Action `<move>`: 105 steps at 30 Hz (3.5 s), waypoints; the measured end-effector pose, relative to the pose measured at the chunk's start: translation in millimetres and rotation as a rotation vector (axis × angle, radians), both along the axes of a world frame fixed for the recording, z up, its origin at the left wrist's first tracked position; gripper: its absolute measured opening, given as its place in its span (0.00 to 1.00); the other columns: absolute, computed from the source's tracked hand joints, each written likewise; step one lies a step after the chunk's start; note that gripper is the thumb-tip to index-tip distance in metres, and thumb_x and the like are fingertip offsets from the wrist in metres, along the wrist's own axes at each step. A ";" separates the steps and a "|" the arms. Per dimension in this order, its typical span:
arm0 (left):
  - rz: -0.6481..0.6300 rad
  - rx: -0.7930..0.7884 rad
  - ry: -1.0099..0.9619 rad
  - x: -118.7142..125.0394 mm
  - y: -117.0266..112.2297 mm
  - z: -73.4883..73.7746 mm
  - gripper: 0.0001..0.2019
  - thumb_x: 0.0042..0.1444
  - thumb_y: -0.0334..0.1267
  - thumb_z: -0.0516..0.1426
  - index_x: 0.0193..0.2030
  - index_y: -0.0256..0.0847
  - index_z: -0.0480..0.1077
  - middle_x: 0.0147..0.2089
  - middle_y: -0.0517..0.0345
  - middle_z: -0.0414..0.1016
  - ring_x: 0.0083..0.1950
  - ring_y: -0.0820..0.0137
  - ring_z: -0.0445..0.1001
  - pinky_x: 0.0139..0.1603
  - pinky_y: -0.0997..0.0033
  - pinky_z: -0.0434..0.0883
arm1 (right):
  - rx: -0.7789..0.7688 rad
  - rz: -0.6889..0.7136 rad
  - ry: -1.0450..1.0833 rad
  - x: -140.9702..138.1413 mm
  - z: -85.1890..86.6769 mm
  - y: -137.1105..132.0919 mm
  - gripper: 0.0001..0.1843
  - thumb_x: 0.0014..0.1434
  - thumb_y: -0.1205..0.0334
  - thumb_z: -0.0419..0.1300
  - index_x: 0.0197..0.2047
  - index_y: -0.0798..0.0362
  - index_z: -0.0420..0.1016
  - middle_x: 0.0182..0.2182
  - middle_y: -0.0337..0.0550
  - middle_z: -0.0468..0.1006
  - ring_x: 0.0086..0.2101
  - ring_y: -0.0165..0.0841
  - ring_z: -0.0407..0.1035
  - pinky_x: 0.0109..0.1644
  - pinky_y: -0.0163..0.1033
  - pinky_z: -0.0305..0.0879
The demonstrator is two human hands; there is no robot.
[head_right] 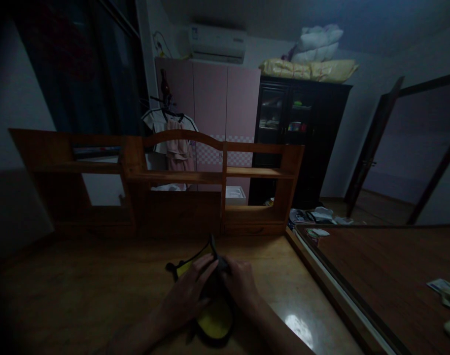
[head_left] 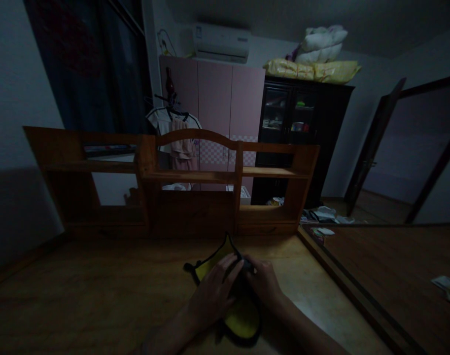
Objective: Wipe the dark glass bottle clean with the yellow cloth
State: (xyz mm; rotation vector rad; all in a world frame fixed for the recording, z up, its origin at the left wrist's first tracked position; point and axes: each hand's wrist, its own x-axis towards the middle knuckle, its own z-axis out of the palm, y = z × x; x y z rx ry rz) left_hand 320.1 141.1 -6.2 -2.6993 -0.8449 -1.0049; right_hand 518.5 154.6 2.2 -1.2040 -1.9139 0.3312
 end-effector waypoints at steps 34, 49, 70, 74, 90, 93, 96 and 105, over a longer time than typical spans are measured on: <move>0.036 -0.131 -0.021 1.8 2.6 3.4 0.40 0.58 0.29 0.55 0.73 0.42 0.39 0.69 0.43 0.53 0.69 0.54 0.56 0.66 0.48 0.63 | 0.234 0.027 -0.205 1.9 7.3 -0.4 0.21 0.60 0.74 0.51 0.56 0.53 0.68 0.44 0.51 0.80 0.42 0.40 0.75 0.46 0.42 0.70; 0.022 0.054 -0.039 -1.3 -1.7 12.1 0.34 0.63 0.39 0.55 0.71 0.35 0.45 0.69 0.39 0.55 0.71 0.54 0.54 0.67 0.50 0.61 | -0.057 0.016 0.065 3.1 -8.2 7.1 0.13 0.59 0.68 0.52 0.40 0.52 0.77 0.32 0.45 0.83 0.33 0.38 0.76 0.37 0.36 0.67; 0.119 0.000 -0.211 -3.0 7.3 3.5 0.39 0.56 0.51 0.61 0.67 0.36 0.49 0.66 0.40 0.62 0.67 0.55 0.62 0.64 0.53 0.66 | -0.139 0.074 0.239 -9.5 12.7 -11.7 0.18 0.58 0.66 0.56 0.51 0.54 0.74 0.41 0.45 0.81 0.40 0.41 0.75 0.45 0.42 0.69; 0.127 -0.113 -0.277 -3.9 9.1 0.8 0.42 0.51 0.47 0.66 0.67 0.41 0.49 0.65 0.44 0.62 0.65 0.55 0.64 0.63 0.50 0.66 | -0.166 0.037 0.236 -10.1 11.4 -11.8 0.19 0.55 0.66 0.56 0.51 0.55 0.75 0.43 0.47 0.81 0.42 0.43 0.74 0.49 0.46 0.69; 0.269 -0.304 -0.480 -7.8 20.8 4.7 0.38 0.43 0.40 0.68 0.60 0.45 0.59 0.54 0.51 0.72 0.54 0.57 0.74 0.55 0.53 0.72 | -0.420 0.210 0.541 -10.5 11.0 -12.9 0.14 0.62 0.59 0.54 0.44 0.53 0.77 0.42 0.42 0.80 0.45 0.41 0.72 0.51 0.42 0.67; 0.210 -0.396 -0.514 -9.3 21.5 5.6 0.35 0.45 0.40 0.67 0.60 0.44 0.60 0.56 0.51 0.71 0.56 0.59 0.73 0.57 0.54 0.71 | -0.464 0.247 0.588 -11.3 11.3 -14.1 0.14 0.62 0.57 0.54 0.46 0.52 0.77 0.42 0.43 0.81 0.44 0.41 0.72 0.49 0.43 0.68; 0.147 -0.458 -0.541 -9.8 21.8 5.5 0.34 0.45 0.39 0.67 0.59 0.44 0.60 0.56 0.50 0.72 0.57 0.59 0.73 0.57 0.55 0.71 | -0.487 0.272 0.622 -11.9 12.1 -14.9 0.16 0.62 0.56 0.55 0.49 0.51 0.76 0.45 0.43 0.80 0.47 0.42 0.72 0.50 0.44 0.68; 0.134 -0.466 -0.522 -10.3 22.3 2.8 0.37 0.45 0.41 0.68 0.61 0.45 0.57 0.57 0.49 0.70 0.57 0.58 0.72 0.58 0.54 0.71 | -0.631 0.361 0.789 -14.8 13.7 -14.6 0.18 0.61 0.58 0.57 0.54 0.51 0.73 0.50 0.43 0.78 0.51 0.44 0.70 0.53 0.46 0.66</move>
